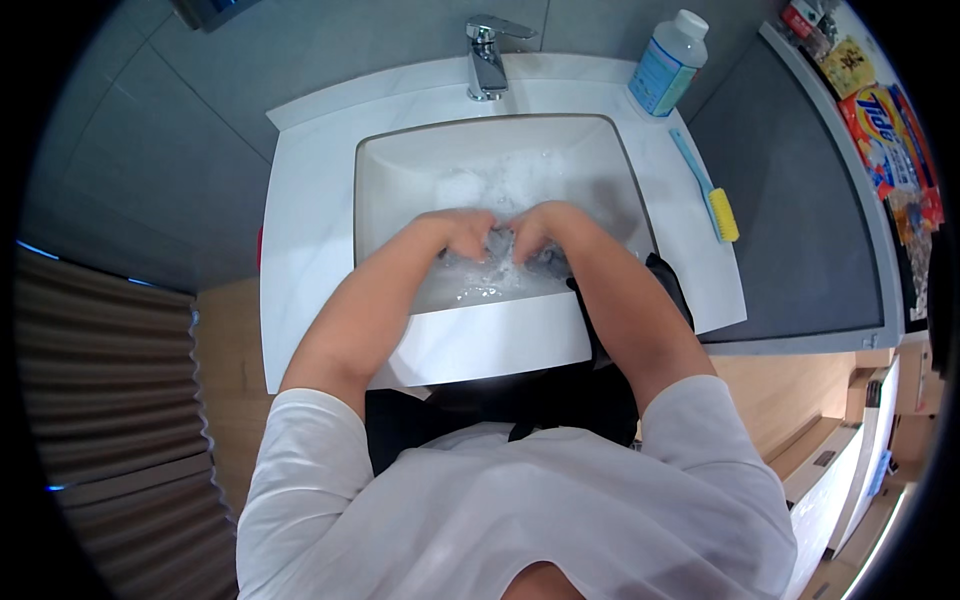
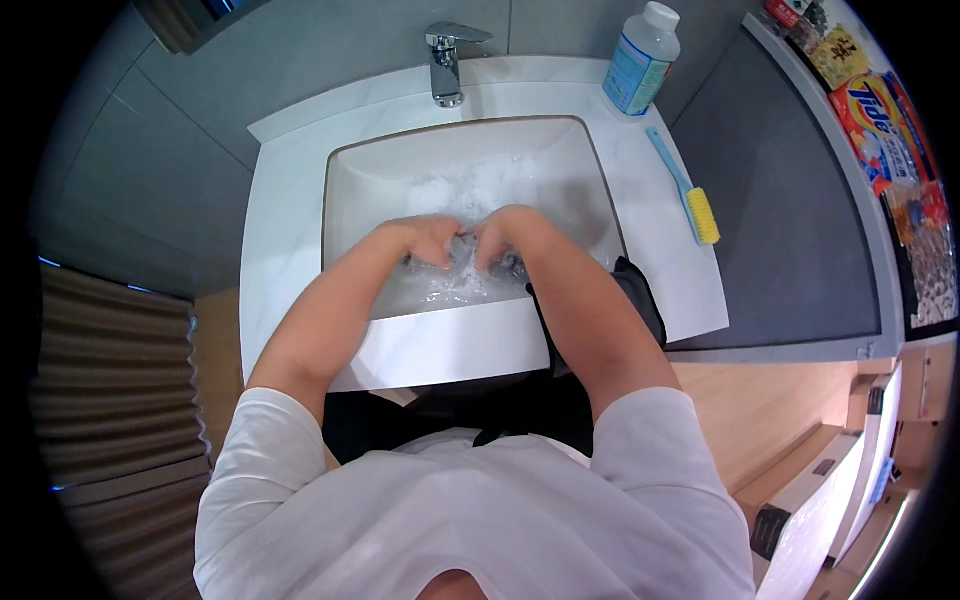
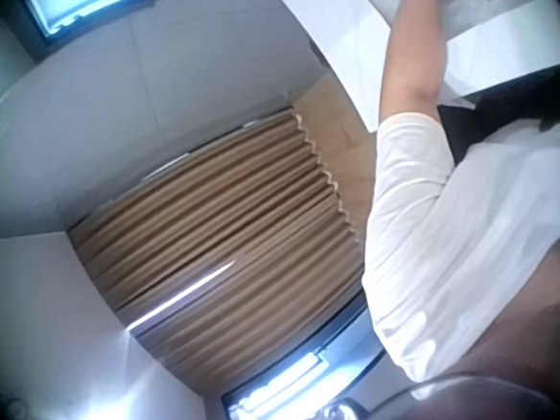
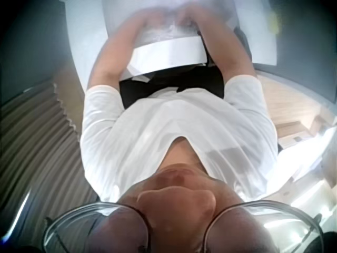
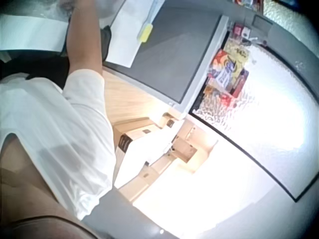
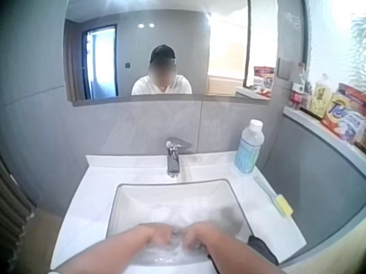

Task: The person washes a grey cloth in a sink by applying detergent from a bag and then scrubbing the fabric in water.

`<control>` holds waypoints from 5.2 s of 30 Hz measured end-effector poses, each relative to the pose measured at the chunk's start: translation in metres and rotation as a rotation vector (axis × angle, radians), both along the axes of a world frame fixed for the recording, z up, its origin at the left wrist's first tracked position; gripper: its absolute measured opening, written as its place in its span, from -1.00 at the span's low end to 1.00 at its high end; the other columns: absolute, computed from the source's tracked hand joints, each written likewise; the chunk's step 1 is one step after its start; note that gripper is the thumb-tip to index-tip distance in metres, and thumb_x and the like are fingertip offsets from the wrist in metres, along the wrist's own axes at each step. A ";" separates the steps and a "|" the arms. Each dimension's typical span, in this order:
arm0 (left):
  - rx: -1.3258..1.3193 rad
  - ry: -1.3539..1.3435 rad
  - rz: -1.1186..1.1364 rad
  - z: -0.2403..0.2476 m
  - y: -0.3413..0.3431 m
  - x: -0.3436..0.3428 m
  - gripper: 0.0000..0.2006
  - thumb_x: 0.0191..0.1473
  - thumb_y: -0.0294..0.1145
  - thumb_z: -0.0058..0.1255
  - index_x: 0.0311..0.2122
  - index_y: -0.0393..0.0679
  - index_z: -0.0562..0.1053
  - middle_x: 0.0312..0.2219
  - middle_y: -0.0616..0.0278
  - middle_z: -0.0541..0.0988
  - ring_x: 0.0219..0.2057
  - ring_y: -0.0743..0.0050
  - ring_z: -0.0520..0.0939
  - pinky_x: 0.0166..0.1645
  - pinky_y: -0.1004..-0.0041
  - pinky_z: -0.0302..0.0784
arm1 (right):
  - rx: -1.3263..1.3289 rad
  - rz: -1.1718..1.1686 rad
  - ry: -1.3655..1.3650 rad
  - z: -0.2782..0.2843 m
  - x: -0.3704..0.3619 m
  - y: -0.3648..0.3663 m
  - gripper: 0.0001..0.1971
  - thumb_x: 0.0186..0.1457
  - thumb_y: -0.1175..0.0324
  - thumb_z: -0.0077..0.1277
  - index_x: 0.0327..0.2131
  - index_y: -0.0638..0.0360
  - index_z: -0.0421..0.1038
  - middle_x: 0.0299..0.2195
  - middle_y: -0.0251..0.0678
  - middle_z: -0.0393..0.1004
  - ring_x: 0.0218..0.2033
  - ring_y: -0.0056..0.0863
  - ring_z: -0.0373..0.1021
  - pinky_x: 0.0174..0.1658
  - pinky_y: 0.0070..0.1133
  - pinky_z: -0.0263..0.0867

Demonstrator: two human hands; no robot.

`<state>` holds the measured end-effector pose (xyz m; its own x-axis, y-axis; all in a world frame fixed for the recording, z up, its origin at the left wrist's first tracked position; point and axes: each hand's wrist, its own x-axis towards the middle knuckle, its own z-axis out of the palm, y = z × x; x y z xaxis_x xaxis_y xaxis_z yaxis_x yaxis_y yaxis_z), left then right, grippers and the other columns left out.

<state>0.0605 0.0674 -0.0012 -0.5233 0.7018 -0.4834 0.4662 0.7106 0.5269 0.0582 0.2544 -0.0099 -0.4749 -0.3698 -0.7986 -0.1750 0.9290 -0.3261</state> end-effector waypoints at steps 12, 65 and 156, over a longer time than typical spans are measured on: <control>0.107 0.376 0.304 0.016 -0.012 -0.023 -0.58 -0.22 -0.42 0.27 -0.16 -0.22 0.48 -0.26 -0.10 0.62 -0.14 -0.13 0.62 -0.08 0.12 0.52 | -0.188 -0.330 0.532 0.023 -0.016 0.019 -0.53 -0.16 0.19 0.28 -0.09 0.10 0.57 -0.17 -0.13 0.61 -0.13 -0.17 0.53 -0.08 -0.43 0.42; 0.183 0.294 0.330 -0.006 -0.037 -0.043 -0.59 -0.18 -0.41 0.22 -0.13 -0.20 0.47 -0.27 -0.05 0.61 -0.16 -0.05 0.62 -0.06 0.20 0.49 | -0.335 -0.380 0.574 0.010 -0.028 0.031 -0.49 -0.19 0.48 0.13 -0.03 0.10 0.55 -0.27 -0.12 0.62 -0.18 -0.28 0.54 -0.09 -0.44 0.42; 1.493 0.029 1.220 0.029 0.000 -0.026 -0.60 -0.09 -0.49 0.01 -0.07 -0.24 0.34 -0.21 0.10 0.48 -0.18 0.28 0.51 -0.01 0.33 0.46 | -1.386 -0.771 -0.045 0.051 0.022 -0.042 -0.11 -0.15 0.50 0.37 0.27 0.17 0.12 0.12 -0.30 0.31 0.16 -0.46 0.26 0.21 -0.44 0.23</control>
